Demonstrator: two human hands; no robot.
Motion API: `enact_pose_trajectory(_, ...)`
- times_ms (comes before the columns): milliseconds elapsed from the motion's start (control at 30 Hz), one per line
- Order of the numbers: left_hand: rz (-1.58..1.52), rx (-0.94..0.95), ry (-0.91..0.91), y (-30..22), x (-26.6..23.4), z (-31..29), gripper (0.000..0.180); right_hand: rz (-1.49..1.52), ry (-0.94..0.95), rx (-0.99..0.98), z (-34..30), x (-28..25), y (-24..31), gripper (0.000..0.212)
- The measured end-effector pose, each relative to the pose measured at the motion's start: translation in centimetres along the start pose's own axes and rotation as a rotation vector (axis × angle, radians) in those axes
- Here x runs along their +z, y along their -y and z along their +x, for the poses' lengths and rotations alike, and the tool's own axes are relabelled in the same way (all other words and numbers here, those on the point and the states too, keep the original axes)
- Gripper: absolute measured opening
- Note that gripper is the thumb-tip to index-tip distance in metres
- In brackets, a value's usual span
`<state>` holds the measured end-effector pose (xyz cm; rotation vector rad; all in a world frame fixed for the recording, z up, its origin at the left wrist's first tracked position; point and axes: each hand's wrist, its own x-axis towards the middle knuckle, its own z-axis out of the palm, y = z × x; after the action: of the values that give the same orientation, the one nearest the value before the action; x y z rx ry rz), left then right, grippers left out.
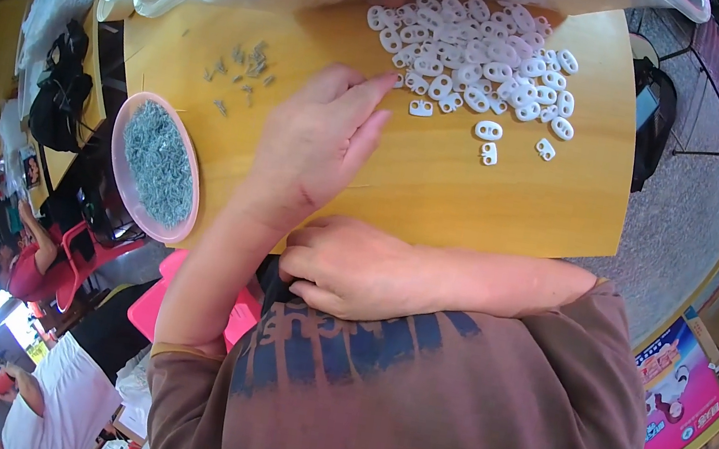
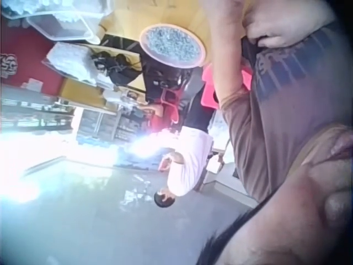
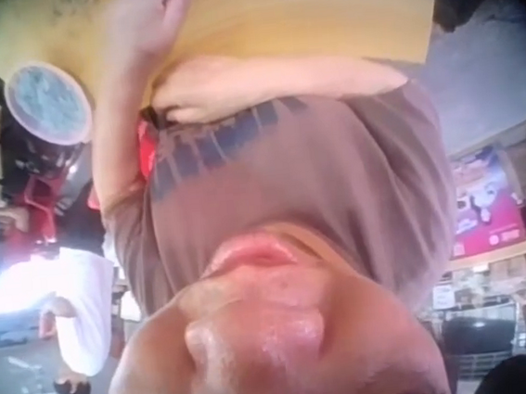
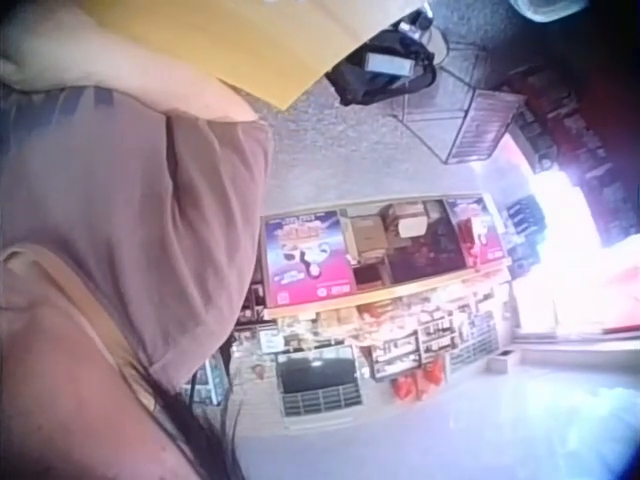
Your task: Assemble small white plastic components by inserting metal springs into them.
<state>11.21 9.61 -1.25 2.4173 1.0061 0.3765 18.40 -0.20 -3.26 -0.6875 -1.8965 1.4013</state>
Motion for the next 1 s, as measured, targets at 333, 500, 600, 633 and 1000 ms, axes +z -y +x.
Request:
enact_pose_trajectory(333,0.022,0.029,-0.143,1.2,0.2,-2.5,0.011,0.028,0.011,0.034,0.5,0.0,0.0,0.013)
enact_pose_trajectory(500,-0.022,0.000,-0.198,1.2,0.0,-3.1,0.007,0.030,0.034,0.074,0.9,-0.2,0.3,0.012)
enact_pose_trajectory(600,-0.023,-0.092,-0.150,1.2,-0.4,-3.3,0.010,0.029,0.032,0.070,1.1,-0.1,0.2,0.012)
enact_pose_trajectory(633,-0.026,-0.095,-0.160,1.1,-0.6,-3.3,0.010,0.024,0.030,0.069,1.2,0.0,0.1,0.011)
enact_pose_trajectory(1000,-0.028,-0.204,-0.170,1.9,-0.5,-4.0,0.013,-0.031,0.076,0.129,1.9,-0.3,0.6,0.011)
